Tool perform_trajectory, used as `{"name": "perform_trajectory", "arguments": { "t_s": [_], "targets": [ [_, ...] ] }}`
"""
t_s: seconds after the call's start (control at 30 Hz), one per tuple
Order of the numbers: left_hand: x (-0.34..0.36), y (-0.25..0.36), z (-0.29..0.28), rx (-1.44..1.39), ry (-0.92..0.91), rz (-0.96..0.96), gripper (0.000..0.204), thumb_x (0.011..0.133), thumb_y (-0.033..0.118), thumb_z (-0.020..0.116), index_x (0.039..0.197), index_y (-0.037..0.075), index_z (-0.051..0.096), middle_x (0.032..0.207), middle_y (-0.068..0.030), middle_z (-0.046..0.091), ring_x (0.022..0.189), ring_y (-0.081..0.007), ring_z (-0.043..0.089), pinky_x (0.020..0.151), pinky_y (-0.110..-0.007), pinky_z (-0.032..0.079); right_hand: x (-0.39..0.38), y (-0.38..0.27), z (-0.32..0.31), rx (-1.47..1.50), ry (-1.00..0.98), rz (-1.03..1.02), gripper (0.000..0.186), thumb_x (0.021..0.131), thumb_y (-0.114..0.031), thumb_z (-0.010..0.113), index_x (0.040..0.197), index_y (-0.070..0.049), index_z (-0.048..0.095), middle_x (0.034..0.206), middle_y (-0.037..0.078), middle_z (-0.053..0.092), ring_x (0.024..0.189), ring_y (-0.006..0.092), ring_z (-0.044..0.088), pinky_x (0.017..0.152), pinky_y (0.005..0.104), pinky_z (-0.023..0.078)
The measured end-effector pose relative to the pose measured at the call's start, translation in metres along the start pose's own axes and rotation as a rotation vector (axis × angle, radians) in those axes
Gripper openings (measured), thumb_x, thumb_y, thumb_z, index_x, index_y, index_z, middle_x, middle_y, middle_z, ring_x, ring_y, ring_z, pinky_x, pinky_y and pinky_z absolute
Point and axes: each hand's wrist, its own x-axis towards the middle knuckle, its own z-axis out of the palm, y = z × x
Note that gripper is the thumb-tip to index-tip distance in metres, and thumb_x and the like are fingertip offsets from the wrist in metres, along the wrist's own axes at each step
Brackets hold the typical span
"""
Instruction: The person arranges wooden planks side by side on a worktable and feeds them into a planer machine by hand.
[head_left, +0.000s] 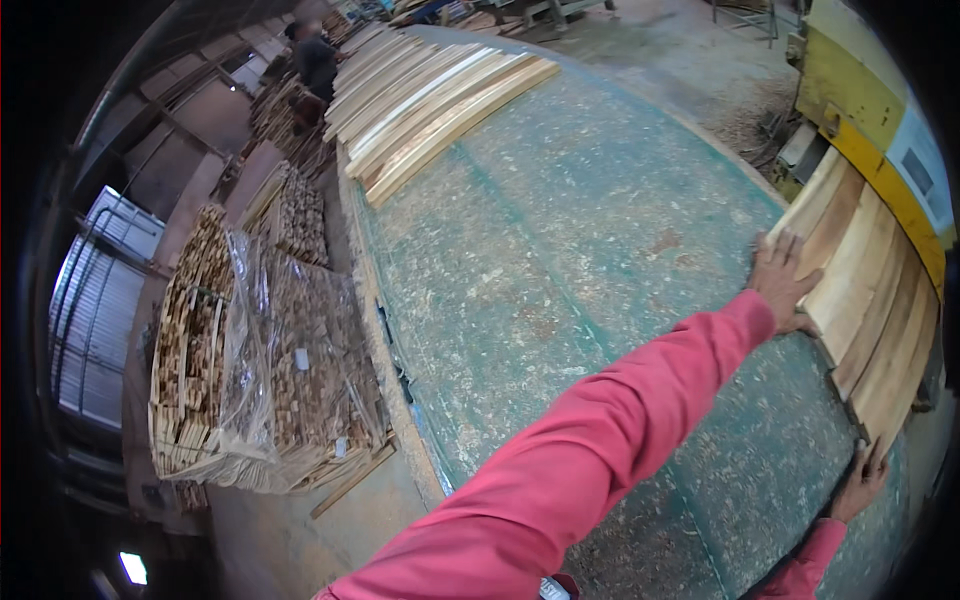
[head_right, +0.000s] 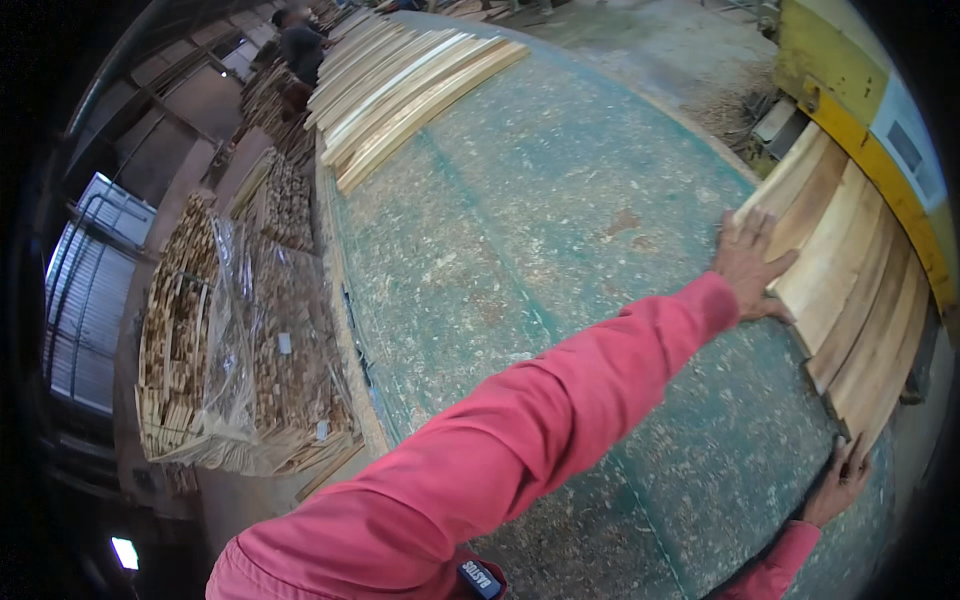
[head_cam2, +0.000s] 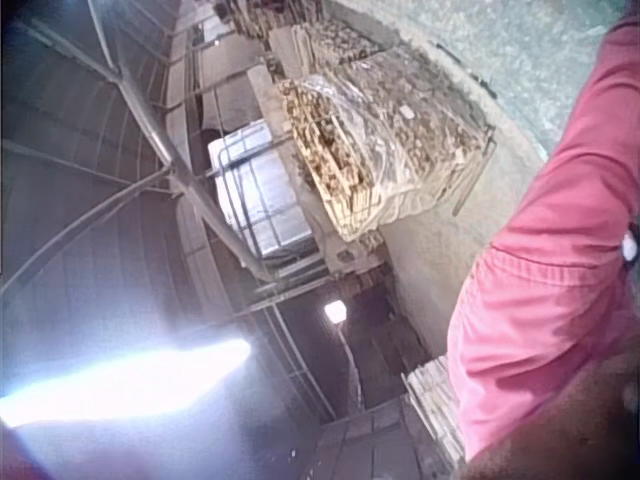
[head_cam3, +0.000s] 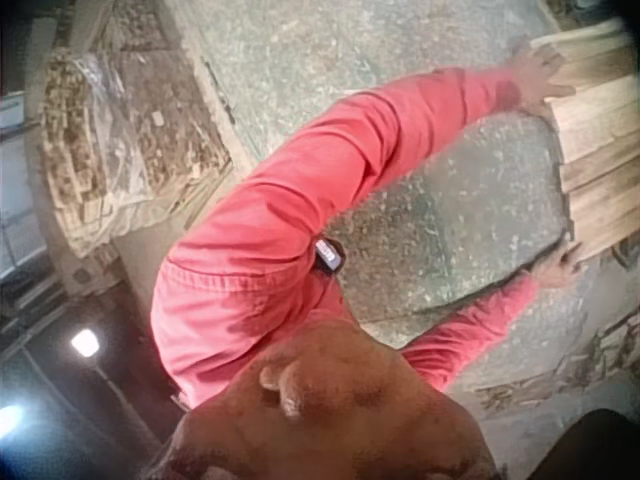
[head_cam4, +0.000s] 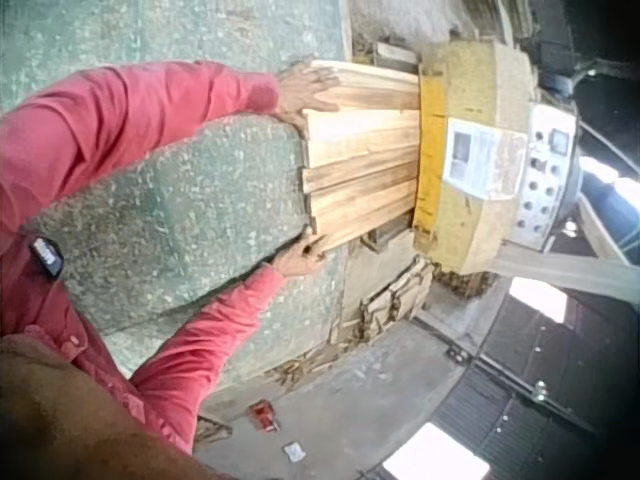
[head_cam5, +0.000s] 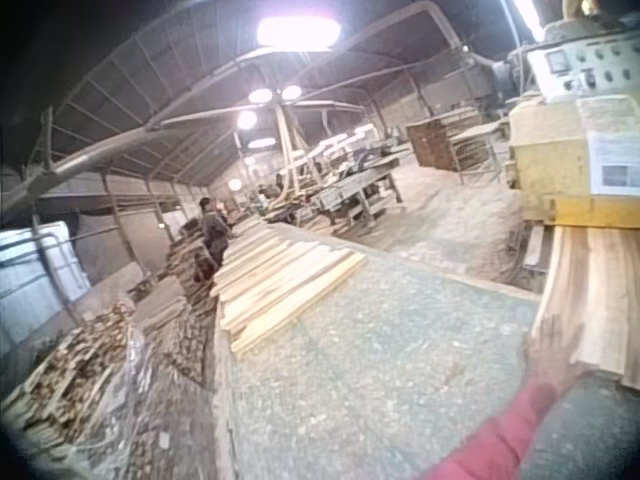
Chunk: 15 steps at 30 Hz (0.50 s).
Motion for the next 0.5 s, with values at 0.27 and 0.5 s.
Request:
{"name": "perform_trajectory", "arguments": {
  "t_s": [0.27, 0.5],
  "targets": [
    [0.053, -0.018, -0.005, -0.091, -0.080, 0.023, 0.089, 0.074, 0.084, 0.057, 0.150, 0.037, 0.049, 0.165, -0.0214, 0.025, 0.152, -0.0523, 0.009, 0.117, -0.073, -0.002, 0.061, -0.005, 0.013, -0.396, 0.104, -0.139, 0.046, 0.101, -0.045, 0.056, 0.143, -0.026, 0.060, 0.140, 0.018, 0.060, 0.123, 0.0363, 0.057, 0.104, 0.0443, 0.043],
    [0.082, -0.022, 0.004, -0.081, -0.068, 0.023, 0.084, 0.074, 0.080, 0.062, 0.146, 0.038, 0.052, 0.164, -0.0200, 0.026, 0.151, -0.0543, 0.004, 0.117, -0.073, -0.004, 0.103, -0.004, 0.021, -0.315, 0.080, -0.203, 0.043, 0.101, -0.037, 0.059, 0.139, -0.017, 0.064, 0.139, 0.018, 0.061, 0.120, 0.0364, 0.062, 0.104, 0.0389, 0.044]
  ]
}}
